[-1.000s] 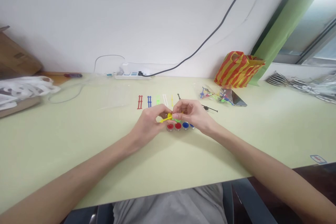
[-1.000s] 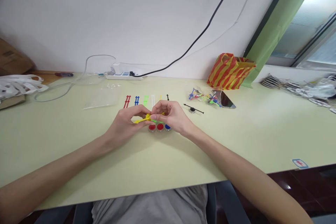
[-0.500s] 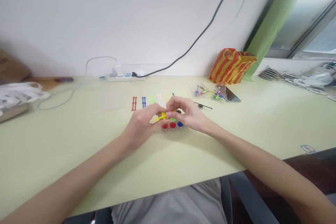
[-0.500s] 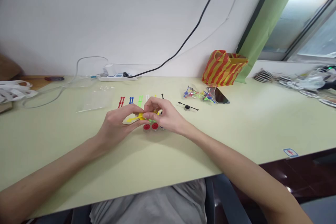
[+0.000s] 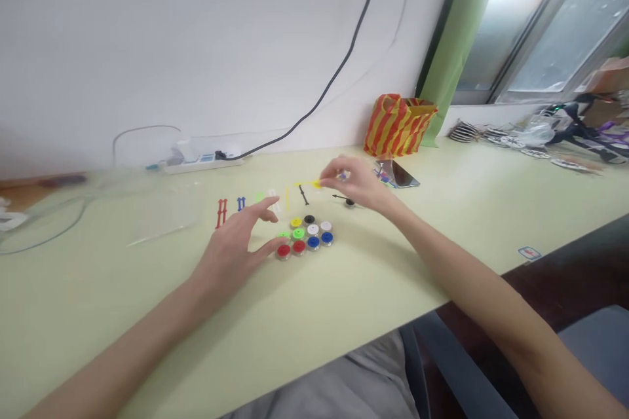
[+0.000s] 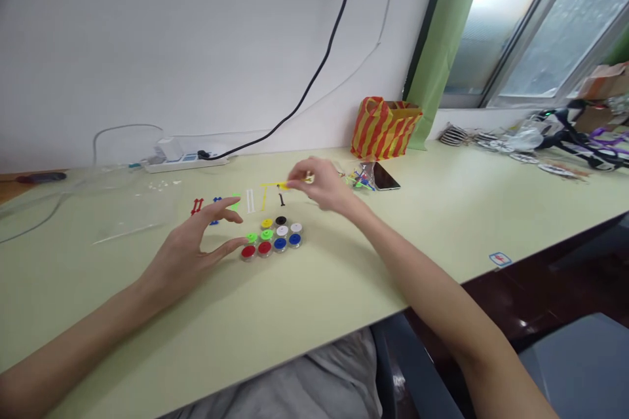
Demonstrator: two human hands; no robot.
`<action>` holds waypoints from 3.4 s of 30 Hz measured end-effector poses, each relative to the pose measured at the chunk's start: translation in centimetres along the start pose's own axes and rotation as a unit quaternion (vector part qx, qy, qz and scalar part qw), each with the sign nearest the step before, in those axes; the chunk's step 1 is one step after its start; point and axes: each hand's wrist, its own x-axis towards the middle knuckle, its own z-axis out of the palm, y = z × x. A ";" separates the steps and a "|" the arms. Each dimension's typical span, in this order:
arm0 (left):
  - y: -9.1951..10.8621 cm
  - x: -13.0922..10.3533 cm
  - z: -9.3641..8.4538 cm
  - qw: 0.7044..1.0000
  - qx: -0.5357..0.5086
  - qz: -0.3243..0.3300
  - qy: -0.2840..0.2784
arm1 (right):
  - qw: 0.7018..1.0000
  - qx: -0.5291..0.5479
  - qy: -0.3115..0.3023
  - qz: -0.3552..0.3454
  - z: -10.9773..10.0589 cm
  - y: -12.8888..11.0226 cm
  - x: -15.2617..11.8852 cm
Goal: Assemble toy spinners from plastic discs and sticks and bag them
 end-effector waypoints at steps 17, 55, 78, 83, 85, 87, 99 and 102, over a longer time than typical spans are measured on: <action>-0.8 0.0 -0.5 0.999 0.022 -0.001 -0.039 | 0.918 -0.228 -0.238 0.221 -4.2 6.0 0.0; -1.9 0.2 0.0 0.991 0.034 0.076 -0.106 | 0.968 -0.183 -0.164 -0.056 3.1 -1.1 -1.4; -2.1 0.4 0.3 0.987 0.042 -0.064 -0.139 | 0.953 -0.196 -0.224 0.050 11.2 2.5 8.3; -2.4 0.2 0.9 0.988 0.056 -0.045 -0.135 | 0.949 -0.212 -0.233 0.031 11.6 3.2 7.4; -2.4 0.1 0.9 0.989 0.058 -0.040 -0.133 | 0.948 -0.216 -0.232 0.018 11.7 3.2 7.2; -2.2 0.1 0.9 0.989 0.059 -0.041 -0.132 | 0.947 -0.220 -0.233 0.005 11.8 3.1 7.1; -2.4 0.0 0.7 0.987 0.080 -0.041 -0.130 | 0.984 -0.149 -0.078 -0.062 6.9 0.4 7.0; -2.1 0.1 0.5 0.993 0.058 -0.056 -0.090 | 0.990 -0.110 -0.020 -0.091 4.2 -1.0 5.3</action>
